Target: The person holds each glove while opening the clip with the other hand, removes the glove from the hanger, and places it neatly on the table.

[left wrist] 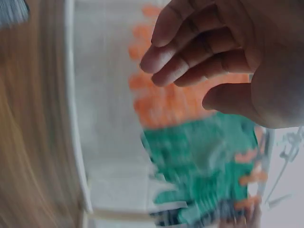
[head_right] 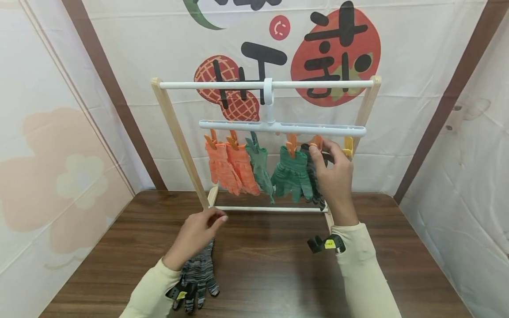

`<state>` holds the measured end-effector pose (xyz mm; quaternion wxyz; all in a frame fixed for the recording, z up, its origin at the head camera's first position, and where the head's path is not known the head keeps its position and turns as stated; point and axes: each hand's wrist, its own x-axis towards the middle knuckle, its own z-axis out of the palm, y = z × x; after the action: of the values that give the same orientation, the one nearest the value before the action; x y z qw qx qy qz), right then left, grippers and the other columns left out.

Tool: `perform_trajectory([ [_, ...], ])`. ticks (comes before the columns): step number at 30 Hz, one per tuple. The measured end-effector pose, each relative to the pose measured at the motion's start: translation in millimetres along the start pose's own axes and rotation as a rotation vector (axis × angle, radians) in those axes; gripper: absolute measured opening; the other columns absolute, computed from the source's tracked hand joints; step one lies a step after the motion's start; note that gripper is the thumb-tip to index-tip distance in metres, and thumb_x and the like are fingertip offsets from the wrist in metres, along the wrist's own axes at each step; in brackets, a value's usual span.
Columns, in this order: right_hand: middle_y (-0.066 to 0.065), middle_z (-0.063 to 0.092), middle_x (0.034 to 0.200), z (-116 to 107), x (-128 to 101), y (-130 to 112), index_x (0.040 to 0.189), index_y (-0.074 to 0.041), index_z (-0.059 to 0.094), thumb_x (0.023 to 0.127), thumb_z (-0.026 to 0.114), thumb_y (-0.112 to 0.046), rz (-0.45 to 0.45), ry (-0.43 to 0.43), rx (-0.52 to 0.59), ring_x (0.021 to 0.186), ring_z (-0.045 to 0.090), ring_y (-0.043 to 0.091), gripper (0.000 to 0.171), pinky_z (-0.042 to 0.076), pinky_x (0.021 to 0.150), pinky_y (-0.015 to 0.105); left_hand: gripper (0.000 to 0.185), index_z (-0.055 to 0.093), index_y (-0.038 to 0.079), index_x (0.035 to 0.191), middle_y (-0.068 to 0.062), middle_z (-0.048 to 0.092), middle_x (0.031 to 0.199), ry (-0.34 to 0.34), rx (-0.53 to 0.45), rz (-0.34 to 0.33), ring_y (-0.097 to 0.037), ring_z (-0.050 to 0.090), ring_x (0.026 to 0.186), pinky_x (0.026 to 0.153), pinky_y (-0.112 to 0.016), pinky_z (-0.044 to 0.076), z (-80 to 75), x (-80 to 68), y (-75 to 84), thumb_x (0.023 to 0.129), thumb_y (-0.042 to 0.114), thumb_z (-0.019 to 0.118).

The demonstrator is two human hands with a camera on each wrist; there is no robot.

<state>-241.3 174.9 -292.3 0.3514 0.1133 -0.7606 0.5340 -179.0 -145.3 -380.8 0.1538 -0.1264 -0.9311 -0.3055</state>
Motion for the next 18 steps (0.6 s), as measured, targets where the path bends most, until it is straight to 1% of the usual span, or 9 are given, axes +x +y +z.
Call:
perform_trajectory([
  [2,0.012,0.068,0.118,-0.3,0.6,-1.6,0.134,-0.005,0.064,0.102,0.063,-0.033,0.003,-0.005,-0.007,0.104,0.060,0.010,0.043,0.046,0.093,0.023,0.011,0.074,0.014,0.101,0.009,0.056,0.066,0.006,-0.011,0.063,-0.007,0.048,0.059,0.057,-0.032,0.042,5.6,6.3,16.2,0.098,0.024,0.069],
  [5,0.012,0.069,0.118,-0.4,0.9,-1.9,0.134,-0.004,0.064,0.102,0.063,-0.034,0.009,-0.008,-0.018,0.105,0.060,0.010,0.044,0.046,0.093,0.024,0.011,0.074,0.015,0.101,0.009,0.061,0.070,0.006,-0.036,0.140,-0.006,0.052,0.061,0.060,-0.031,0.045,15.4,15.9,39.8,0.098,0.024,0.069],
  [8,0.011,0.069,0.118,0.1,1.1,-1.5,0.135,-0.005,0.063,0.102,0.063,-0.034,0.010,-0.008,-0.028,0.105,0.060,0.009,0.044,0.046,0.093,0.024,0.012,0.074,0.016,0.103,0.009,0.067,0.080,-0.016,-0.070,0.187,-0.005,0.057,0.068,0.065,-0.030,0.049,24.7,26.1,63.2,0.100,0.025,0.067],
  [12,0.010,0.070,0.113,1.1,1.7,-1.5,0.133,-0.005,0.065,0.103,0.062,-0.034,-0.006,-0.003,-0.030,0.103,0.060,0.008,0.042,0.045,0.092,0.024,0.014,0.073,0.016,0.107,0.007,0.069,0.088,-0.052,-0.128,0.237,-0.007,0.061,0.074,0.068,-0.028,0.050,33.3,38.3,92.8,0.102,0.027,0.065],
  [14,0.009,0.069,0.111,1.2,1.5,-2.0,0.131,-0.005,0.066,0.103,0.062,-0.033,-0.010,0.000,-0.030,0.102,0.060,0.008,0.040,0.045,0.092,0.024,0.016,0.072,0.015,0.110,0.006,0.070,0.092,-0.063,-0.149,0.264,-0.007,0.062,0.078,0.069,-0.027,0.050,36.2,43.0,105.7,0.102,0.027,0.064],
  [18,0.009,0.070,0.109,1.1,1.3,-3.7,0.129,-0.005,0.067,0.103,0.062,-0.032,-0.013,0.001,-0.037,0.101,0.060,0.006,0.038,0.046,0.092,0.023,0.020,0.071,0.013,0.113,0.006,0.070,0.099,-0.050,-0.155,0.319,-0.006,0.063,0.084,0.073,-0.023,0.051,41.4,51.7,125.2,0.102,0.028,0.064],
])
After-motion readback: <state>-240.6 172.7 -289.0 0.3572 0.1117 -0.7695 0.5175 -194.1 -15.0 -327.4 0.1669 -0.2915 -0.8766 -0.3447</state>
